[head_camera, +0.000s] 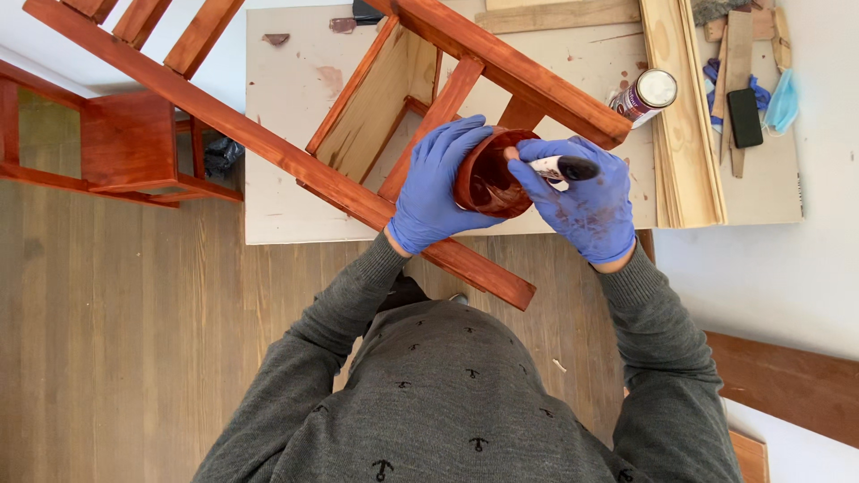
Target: The person stains a wooden stool by dipping a brush into a cup of stain and applying it to the legs and rungs of the stool.
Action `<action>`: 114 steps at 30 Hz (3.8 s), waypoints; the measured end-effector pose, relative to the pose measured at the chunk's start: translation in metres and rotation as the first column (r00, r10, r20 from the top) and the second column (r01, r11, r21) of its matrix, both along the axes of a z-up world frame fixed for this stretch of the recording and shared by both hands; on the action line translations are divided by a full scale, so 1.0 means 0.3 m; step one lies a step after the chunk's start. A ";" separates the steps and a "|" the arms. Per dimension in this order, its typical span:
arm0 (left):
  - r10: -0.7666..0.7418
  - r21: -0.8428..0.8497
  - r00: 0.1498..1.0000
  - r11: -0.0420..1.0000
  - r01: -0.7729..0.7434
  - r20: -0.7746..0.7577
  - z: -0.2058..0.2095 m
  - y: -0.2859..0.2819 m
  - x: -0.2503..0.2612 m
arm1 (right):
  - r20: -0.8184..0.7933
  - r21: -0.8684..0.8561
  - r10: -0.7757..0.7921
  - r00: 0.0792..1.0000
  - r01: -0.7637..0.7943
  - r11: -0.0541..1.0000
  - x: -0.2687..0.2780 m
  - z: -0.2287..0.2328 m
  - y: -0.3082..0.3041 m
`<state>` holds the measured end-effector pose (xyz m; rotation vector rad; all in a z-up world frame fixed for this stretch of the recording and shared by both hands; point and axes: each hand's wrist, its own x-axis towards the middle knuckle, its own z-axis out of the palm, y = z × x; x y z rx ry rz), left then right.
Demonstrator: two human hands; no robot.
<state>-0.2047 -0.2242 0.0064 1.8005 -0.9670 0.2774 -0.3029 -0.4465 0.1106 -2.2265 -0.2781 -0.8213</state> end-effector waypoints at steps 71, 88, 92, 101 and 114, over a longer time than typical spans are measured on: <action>0.072 0.145 0.916 0.989 -0.015 -0.396 0.044 0.625 0.603 | -0.624 0.023 -0.071 0.778 0.110 0.994 1.176 -0.193 0.008; -0.011 0.019 0.933 1.000 0.019 -0.360 0.030 0.711 0.660 | -0.676 -0.270 -0.416 0.608 0.321 0.908 0.735 -0.201 -0.390; 0.082 0.147 0.933 0.989 -0.031 -0.350 0.081 0.748 0.625 | -0.740 -0.341 -0.341 0.580 0.113 0.933 0.962 -0.126 -0.089; 0.136 0.139 0.907 0.987 -0.087 -0.398 0.092 0.818 0.599 | -0.598 -0.101 -0.088 0.796 0.034 0.994 1.413 -0.172 0.218; 0.156 0.161 0.894 0.982 -0.096 -0.420 0.053 0.806 0.578 | -0.602 -0.151 -0.158 0.783 0.083 0.985 0.887 -0.141 -0.054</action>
